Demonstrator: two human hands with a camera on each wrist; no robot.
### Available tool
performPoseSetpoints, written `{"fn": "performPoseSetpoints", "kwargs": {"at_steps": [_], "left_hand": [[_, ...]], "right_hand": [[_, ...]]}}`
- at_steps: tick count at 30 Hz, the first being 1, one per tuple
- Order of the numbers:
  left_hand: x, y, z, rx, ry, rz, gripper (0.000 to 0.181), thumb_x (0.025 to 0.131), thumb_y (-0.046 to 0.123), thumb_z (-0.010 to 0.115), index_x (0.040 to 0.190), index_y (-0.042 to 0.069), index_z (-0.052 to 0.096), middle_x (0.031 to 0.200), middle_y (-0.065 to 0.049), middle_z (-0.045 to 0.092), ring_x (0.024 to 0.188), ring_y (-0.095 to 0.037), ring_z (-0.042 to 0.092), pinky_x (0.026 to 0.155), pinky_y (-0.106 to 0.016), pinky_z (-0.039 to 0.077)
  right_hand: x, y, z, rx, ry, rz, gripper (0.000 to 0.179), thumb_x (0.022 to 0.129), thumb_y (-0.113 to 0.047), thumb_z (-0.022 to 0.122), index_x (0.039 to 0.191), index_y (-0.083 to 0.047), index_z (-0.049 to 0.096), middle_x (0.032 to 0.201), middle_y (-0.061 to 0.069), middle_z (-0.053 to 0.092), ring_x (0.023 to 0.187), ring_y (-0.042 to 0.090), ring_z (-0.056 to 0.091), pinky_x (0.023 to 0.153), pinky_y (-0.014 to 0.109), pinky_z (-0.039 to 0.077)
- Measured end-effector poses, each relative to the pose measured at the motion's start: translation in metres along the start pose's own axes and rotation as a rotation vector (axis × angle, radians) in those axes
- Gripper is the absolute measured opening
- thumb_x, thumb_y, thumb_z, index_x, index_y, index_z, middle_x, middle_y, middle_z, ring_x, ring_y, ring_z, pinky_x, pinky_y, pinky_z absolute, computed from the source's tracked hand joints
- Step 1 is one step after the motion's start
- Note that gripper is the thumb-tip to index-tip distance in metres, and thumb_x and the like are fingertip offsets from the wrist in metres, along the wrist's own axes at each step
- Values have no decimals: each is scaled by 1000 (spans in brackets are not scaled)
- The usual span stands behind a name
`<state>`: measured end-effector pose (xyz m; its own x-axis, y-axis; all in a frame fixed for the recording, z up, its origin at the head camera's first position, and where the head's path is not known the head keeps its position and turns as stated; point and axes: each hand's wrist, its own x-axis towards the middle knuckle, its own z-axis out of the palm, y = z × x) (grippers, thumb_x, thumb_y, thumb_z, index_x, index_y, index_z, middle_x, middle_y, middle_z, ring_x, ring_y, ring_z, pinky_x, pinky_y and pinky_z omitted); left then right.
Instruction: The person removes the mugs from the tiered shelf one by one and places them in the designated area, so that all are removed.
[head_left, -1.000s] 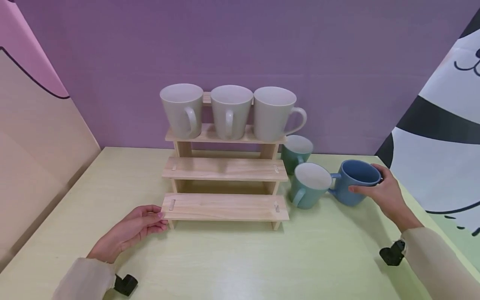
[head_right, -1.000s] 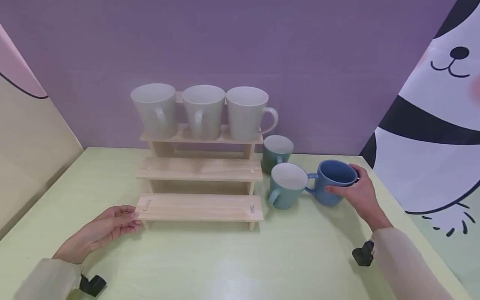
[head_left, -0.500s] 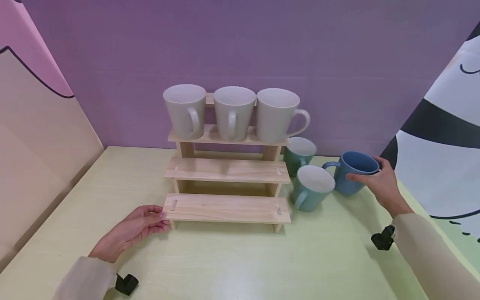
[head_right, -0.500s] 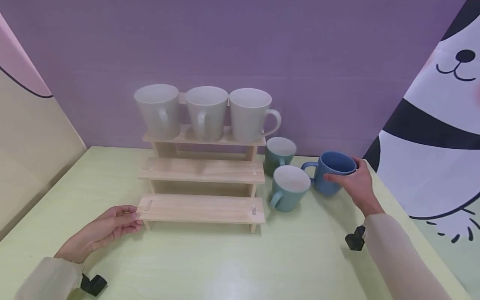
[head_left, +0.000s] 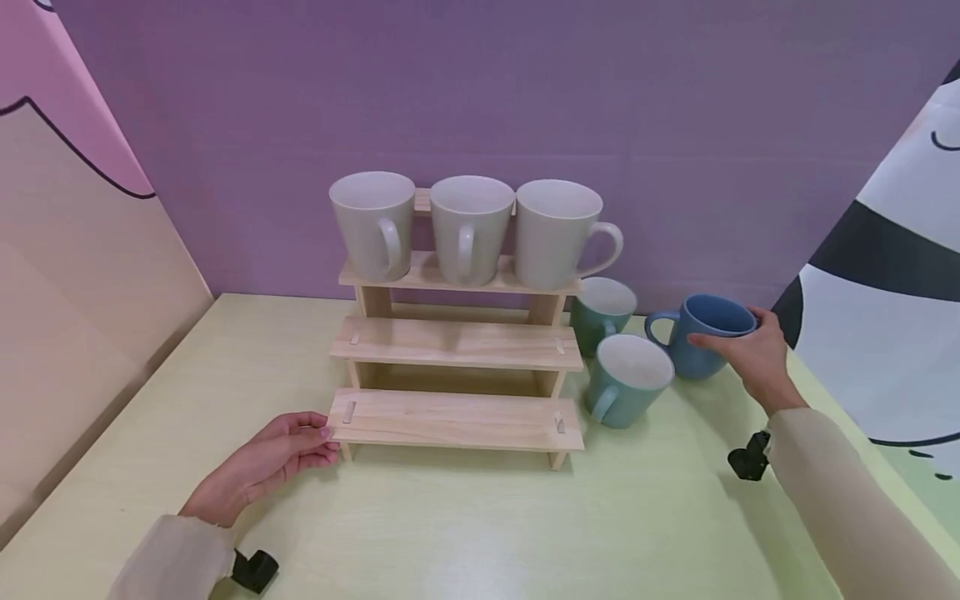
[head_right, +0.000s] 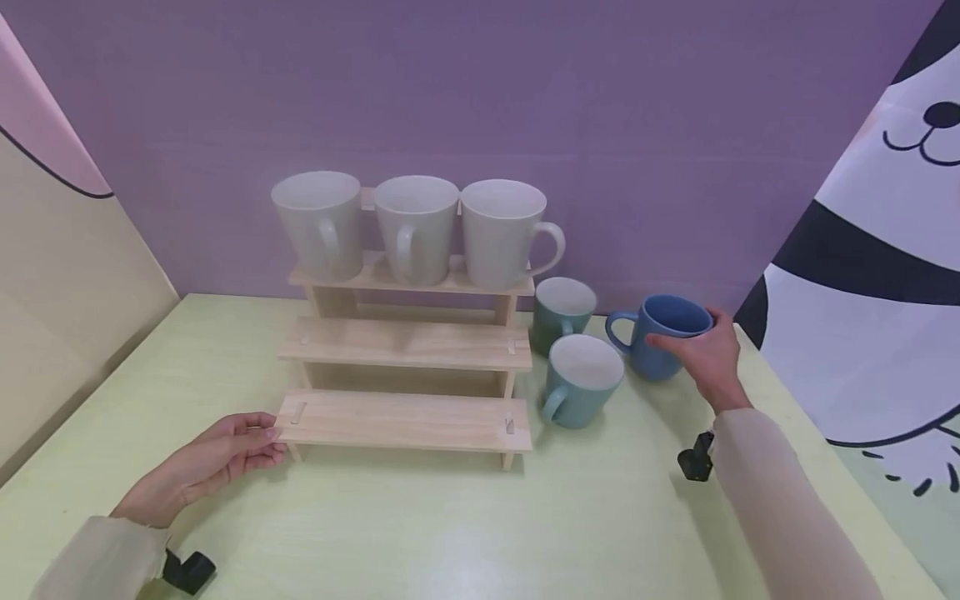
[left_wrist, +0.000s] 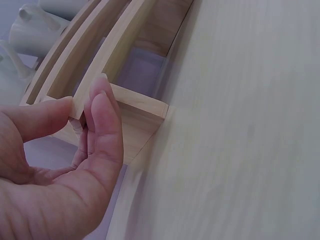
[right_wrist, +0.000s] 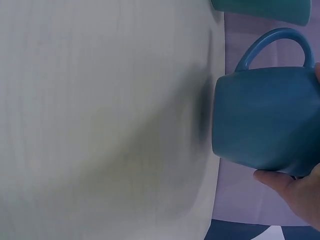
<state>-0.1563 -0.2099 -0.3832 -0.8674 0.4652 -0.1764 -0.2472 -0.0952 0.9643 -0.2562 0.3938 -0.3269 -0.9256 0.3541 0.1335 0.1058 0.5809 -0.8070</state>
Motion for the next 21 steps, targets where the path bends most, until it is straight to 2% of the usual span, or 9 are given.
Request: {"fn": "performPoseSetpoints", "kwargs": {"at_steps": [12,21], "left_hand": [[-1,2,2,6,-4,7,14,98,4,47,108,-2,39,89,-3,61,80,-9,66,77,-19,56],[-3,1,5,0,10,-8,15,98,3,46,108,-4,39,89,-3,61,79,-8,65,76,-19,56]], "right_hand": [[12,-5,11,8,32,41,106,80,-41,73,149,-1,4,153,25,17,135,43,28,110,57,31],[13,-7,20,26,49,52,105,79,-39,74,149,-1,5,154,24,17,137,43,26,112,56,30]]}}
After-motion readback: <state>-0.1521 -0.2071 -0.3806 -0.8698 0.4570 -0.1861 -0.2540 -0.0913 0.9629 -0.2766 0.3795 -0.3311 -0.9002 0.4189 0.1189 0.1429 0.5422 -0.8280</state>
